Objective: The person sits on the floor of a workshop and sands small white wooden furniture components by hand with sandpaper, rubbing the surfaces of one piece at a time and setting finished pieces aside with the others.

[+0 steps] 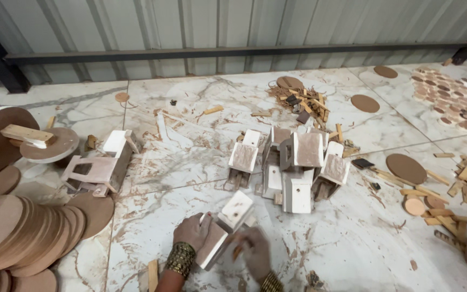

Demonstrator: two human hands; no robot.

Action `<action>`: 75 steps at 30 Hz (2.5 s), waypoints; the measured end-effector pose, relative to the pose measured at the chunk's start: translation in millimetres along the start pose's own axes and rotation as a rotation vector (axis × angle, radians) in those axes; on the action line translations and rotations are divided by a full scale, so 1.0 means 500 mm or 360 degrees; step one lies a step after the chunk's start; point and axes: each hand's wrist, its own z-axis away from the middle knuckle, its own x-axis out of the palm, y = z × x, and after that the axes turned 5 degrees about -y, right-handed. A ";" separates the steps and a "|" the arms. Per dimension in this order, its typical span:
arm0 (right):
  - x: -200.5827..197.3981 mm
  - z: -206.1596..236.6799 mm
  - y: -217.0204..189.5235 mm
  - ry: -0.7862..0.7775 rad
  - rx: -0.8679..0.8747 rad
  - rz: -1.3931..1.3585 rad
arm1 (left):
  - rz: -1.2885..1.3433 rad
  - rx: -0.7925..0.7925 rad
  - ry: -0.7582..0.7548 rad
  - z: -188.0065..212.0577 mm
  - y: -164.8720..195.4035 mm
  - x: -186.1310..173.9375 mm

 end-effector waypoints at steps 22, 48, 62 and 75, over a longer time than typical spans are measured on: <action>-0.056 -0.283 -0.039 -0.0024 -0.0020 0.2097 | -0.0197 0.0139 -0.0296 -0.044 0.041 0.009; -0.024 -0.094 -0.002 -0.0321 -0.0376 0.2010 | 0.0535 -0.0497 0.0458 0.000 0.014 0.010; 0.157 -0.025 0.040 0.0400 -0.0436 0.1007 | 0.0440 -0.0525 0.0260 -0.058 -0.004 -0.020; 0.143 -0.154 -0.015 0.0682 -0.0023 0.0205 | 0.0285 -0.0408 0.0349 -0.051 -0.014 -0.022</action>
